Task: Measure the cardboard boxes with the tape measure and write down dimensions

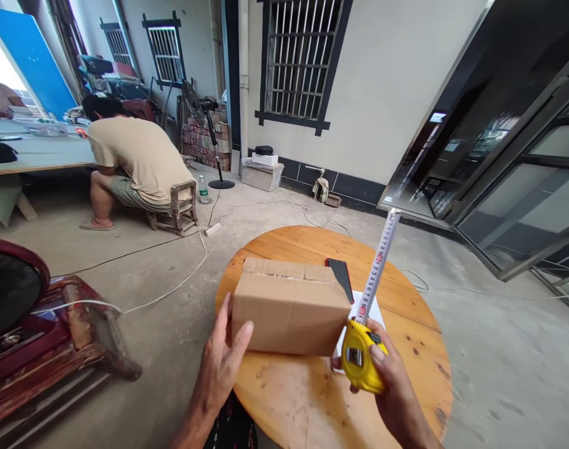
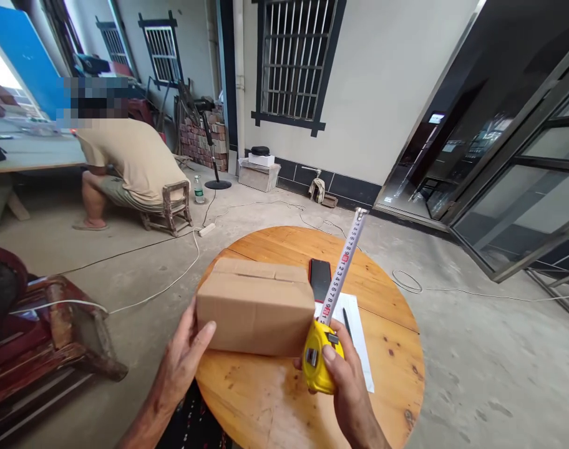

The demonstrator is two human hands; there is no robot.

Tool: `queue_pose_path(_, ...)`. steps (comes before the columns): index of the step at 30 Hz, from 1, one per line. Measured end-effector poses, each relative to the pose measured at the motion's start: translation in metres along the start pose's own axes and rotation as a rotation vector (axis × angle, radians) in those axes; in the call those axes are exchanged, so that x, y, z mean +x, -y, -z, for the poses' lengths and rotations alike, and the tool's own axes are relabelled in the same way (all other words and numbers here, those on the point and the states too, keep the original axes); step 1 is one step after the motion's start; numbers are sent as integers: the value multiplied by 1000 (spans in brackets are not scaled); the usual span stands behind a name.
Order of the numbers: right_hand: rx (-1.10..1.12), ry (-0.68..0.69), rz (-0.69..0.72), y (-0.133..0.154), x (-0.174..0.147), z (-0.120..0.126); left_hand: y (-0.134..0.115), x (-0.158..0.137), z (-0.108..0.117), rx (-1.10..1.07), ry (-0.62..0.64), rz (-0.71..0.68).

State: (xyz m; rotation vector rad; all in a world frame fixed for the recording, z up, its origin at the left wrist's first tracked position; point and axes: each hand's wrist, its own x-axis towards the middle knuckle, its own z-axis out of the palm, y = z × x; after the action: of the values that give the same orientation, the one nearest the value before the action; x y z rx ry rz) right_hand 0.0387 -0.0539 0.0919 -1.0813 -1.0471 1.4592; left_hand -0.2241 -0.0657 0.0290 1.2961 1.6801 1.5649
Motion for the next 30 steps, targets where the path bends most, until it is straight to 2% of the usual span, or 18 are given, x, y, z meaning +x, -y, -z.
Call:
queue_pose_path(4,22,58,32,25,33,-13,-23,8,18,148,-20,21)
queue_pose_path(7,3,58,35,37,65,-18,-20,14,17,273,-14,-57)
queue_pose_path(9,-4,64,44,39,70,-21,-12,15,13,324,-3,-124)
queue_pose_path(12,25,176,-55,37,46,-26,1,16,9,353,31,-187)
queue_pose_path(15,75,347,-352,28,7,-35,6,17,9,344,58,-200)
queue_pose_path(17,132,393,-483,18,-11,-44,7,19,9,333,51,-207)
queue_pose_path(20,235,405,-610,4,-23,-55,7,20,9,324,47,-208)
queue_pose_path(26,332,376,-670,-8,-22,-60,9,19,9,308,47,-204)
queue_pose_path(30,322,345,-704,-10,-17,-58,8,20,8,296,40,-203)
